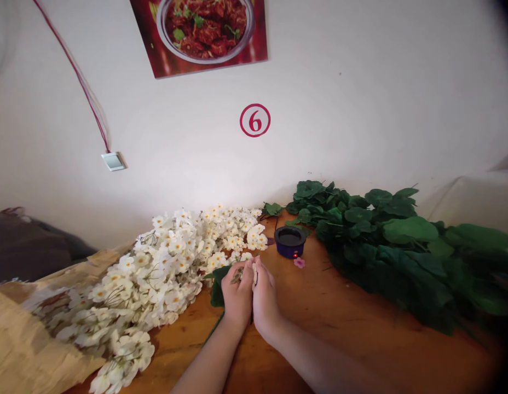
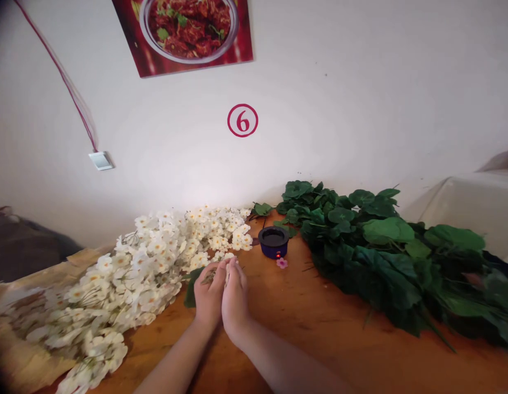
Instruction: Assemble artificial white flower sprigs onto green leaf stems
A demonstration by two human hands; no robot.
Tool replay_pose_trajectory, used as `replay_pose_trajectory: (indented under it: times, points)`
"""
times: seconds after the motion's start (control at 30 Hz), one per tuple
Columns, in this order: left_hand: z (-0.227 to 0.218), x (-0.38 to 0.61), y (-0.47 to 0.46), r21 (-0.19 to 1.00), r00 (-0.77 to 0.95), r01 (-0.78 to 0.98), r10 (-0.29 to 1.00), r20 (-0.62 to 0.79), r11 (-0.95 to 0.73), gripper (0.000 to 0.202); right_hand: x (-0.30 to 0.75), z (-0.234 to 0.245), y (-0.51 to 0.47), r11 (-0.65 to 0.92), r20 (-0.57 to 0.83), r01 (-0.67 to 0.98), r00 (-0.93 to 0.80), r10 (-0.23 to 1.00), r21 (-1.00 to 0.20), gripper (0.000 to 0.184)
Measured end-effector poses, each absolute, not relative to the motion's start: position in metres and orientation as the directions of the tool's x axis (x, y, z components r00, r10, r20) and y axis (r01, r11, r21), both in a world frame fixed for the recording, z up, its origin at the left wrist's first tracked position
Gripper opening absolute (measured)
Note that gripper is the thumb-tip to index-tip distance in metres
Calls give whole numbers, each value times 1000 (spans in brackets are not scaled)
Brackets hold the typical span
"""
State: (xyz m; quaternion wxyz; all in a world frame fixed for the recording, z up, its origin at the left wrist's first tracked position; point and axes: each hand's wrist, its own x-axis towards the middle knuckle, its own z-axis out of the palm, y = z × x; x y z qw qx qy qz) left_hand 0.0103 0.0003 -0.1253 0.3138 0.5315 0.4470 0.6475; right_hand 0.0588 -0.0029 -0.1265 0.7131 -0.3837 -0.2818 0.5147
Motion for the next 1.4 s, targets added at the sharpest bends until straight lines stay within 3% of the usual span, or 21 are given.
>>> replay_pose_trajectory:
  times: [0.13,0.27,0.53,0.7,0.8,0.9,1.07,1.17,1.3,1.4]
  points:
    - [-127,5,-1,878,-248,150,842,479,-455,25,57,-127,-6,207,65,-423,325,943,-882,40]
    - [-119,4,-5,885,-291,207,837,463,-418,34,55,-126,-5,247,158,-414,237,958,-876,42]
    - [-99,12,-15,940,-433,-73,859,272,-334,33,49,-132,-1,168,146,-457,85,986,-874,45]
    - [-102,14,-10,944,-354,-217,922,160,-247,36,54,-138,2,60,34,-319,88,996,-946,52]
    - [-100,14,-10,950,-317,-210,935,156,-230,35,58,-135,0,21,-2,-275,82,997,-961,60]
    - [-100,13,-11,962,-295,-149,939,177,-228,38,61,-127,-4,100,94,-303,35,995,-948,64]
    - [-106,14,-8,954,-193,-159,956,222,-253,46,63,-120,-9,242,206,-267,157,966,-933,57]
    - [-105,16,-7,954,-174,-118,951,254,-276,45,63,-121,-9,237,189,-289,184,965,-928,54]
    - [-105,17,-6,950,-143,-210,969,204,-231,39,61,-123,-5,206,138,-389,196,971,-898,53]
    - [-112,15,-5,911,-54,-282,953,298,-300,45,61,-123,-2,175,89,-411,220,971,-895,53]
